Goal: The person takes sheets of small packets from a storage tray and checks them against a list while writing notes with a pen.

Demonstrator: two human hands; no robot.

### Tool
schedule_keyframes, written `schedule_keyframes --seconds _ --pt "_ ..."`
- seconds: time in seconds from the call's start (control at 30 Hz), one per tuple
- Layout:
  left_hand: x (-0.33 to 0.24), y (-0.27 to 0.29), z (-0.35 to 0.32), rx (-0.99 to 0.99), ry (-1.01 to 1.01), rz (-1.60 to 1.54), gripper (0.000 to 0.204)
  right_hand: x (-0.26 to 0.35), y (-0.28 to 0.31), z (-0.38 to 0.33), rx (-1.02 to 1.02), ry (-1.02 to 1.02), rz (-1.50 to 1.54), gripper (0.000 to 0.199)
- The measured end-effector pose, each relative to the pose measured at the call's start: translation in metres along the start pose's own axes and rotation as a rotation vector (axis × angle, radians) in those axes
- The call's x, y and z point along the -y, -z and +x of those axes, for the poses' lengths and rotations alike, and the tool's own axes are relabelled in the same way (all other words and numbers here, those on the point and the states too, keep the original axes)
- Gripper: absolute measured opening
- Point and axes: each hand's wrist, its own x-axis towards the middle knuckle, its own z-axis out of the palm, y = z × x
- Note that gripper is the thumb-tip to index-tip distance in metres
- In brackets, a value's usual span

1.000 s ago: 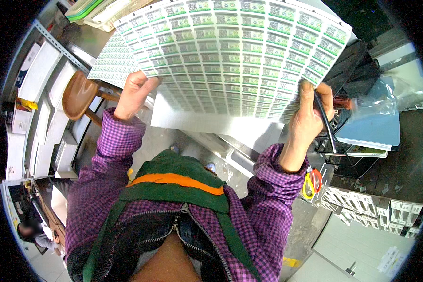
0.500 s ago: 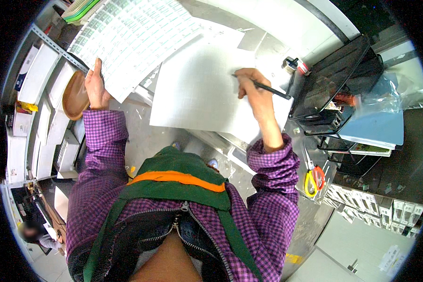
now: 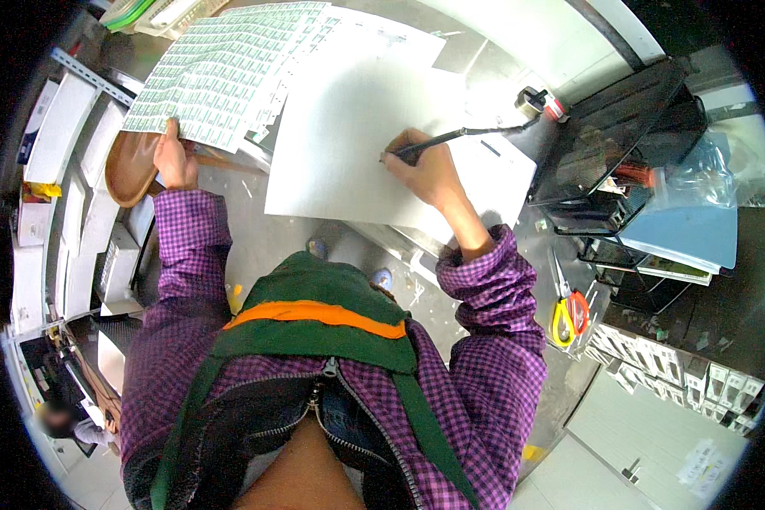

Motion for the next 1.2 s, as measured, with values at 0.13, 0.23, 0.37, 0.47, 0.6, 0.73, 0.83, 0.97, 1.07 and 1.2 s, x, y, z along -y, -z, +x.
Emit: schedule_keyframes --seconds 0.13,0.23,0.37,0.47,0.6,0.73,0.83,0.97,1.07,1.2 --pt "0.011 0.007 0.007 0.044 0.067 0.039 0.027 -0.005 0.0 0.003 -0.039 0.011 0.01 0.013" --pt "0.014 0.006 0.002 0.086 0.071 -0.012 0.027 -0.01 0.001 0.004 -0.036 -0.006 0.046 0.013" --pt "0.013 0.012 0.003 0.106 0.084 0.056 0.028 -0.005 0.003 0.003 0.006 0.017 -0.01 0.014" --pt "0.014 0.008 0.002 0.091 0.098 0.062 0.028 -0.008 0.007 0.006 0.031 -0.022 -0.017 0.014" --pt "0.014 0.01 0.003 0.074 0.118 0.096 0.028 -0.009 0.005 0.006 -0.005 0.025 -0.041 0.013" --pt "0.017 0.016 0.007 0.092 0.097 0.127 0.028 -0.01 0.008 0.007 0.015 -0.026 -0.007 0.013" --pt "0.019 0.014 0.006 0.088 0.06 0.065 0.029 -0.009 0.006 0.005 0.042 0.005 0.059 0.013" --pt "0.02 0.012 0.006 0.065 0.056 0.105 0.029 -0.005 0.01 0.005 0.088 0.0 -0.102 0.014" --pt "0.021 0.011 0.006 0.058 0.066 0.109 0.029 -0.008 0.007 0.005 0.029 0.033 0.012 0.014" --pt "0.021 0.015 0.009 0.056 0.092 0.122 0.029 -0.009 0.008 0.007 0.036 0.033 -0.022 0.013"
